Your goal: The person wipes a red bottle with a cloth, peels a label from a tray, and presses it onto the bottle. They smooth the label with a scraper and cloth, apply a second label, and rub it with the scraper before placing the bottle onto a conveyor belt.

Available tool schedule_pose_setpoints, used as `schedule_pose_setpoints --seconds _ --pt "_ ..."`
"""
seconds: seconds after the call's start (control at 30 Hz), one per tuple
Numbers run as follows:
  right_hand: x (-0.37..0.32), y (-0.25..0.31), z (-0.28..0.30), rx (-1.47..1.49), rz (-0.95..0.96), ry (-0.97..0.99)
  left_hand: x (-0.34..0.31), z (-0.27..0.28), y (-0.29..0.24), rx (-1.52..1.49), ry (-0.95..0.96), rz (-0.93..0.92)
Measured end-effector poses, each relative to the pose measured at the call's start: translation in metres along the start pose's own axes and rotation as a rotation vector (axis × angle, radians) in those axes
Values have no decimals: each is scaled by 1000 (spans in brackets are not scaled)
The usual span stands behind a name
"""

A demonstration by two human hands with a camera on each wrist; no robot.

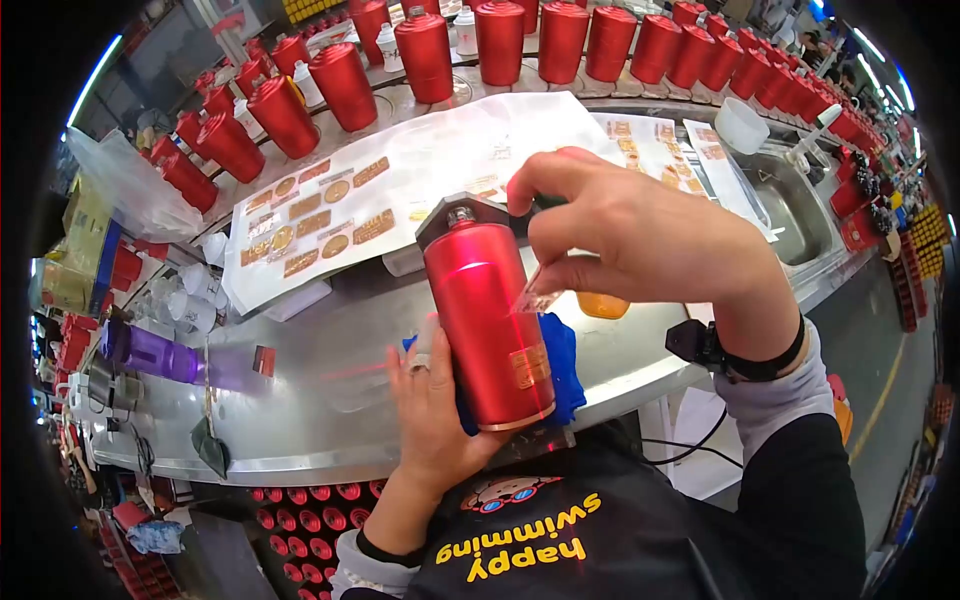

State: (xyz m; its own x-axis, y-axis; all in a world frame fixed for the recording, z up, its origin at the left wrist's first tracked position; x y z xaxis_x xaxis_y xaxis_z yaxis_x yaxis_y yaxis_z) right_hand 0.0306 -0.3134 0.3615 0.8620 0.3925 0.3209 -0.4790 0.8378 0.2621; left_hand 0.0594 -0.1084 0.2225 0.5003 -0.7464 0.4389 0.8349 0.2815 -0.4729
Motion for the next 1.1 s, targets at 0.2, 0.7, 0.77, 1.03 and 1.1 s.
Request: schedule_pose_setpoints --seconds 0.2,0.7,0.77,1.03,1.1 --pt "14 14 -7 36 42 51 10 -2 -9 8 -36 0" --pt "27 -8 -55 34 -58 -110 58 -12 32 -853 -116 291" --pt "21 -15 -58 70 -113 -194 60 -15 31 -967 -110 315" --pt "-26 11 -66 -17 -167 -548 63 -16 30 -1421 -130 417" --pt "-34 22 -75 13 -196 -515 64 -17 30 -1323 -117 400"
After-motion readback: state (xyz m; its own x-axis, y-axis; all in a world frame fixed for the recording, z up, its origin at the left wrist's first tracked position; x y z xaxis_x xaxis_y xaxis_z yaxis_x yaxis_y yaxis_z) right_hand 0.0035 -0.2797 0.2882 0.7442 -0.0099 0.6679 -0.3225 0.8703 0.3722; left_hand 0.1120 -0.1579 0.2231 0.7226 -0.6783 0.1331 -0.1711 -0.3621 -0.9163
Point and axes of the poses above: each hand's wrist, its own x-axis towards the middle knuckle, its own z-axis out of the back of the hand, y = z × x, the point moved 5 cm from there along x, towards the middle knuckle, and after that the axes turned 3 degrees about -x, right-handed, at the moved point
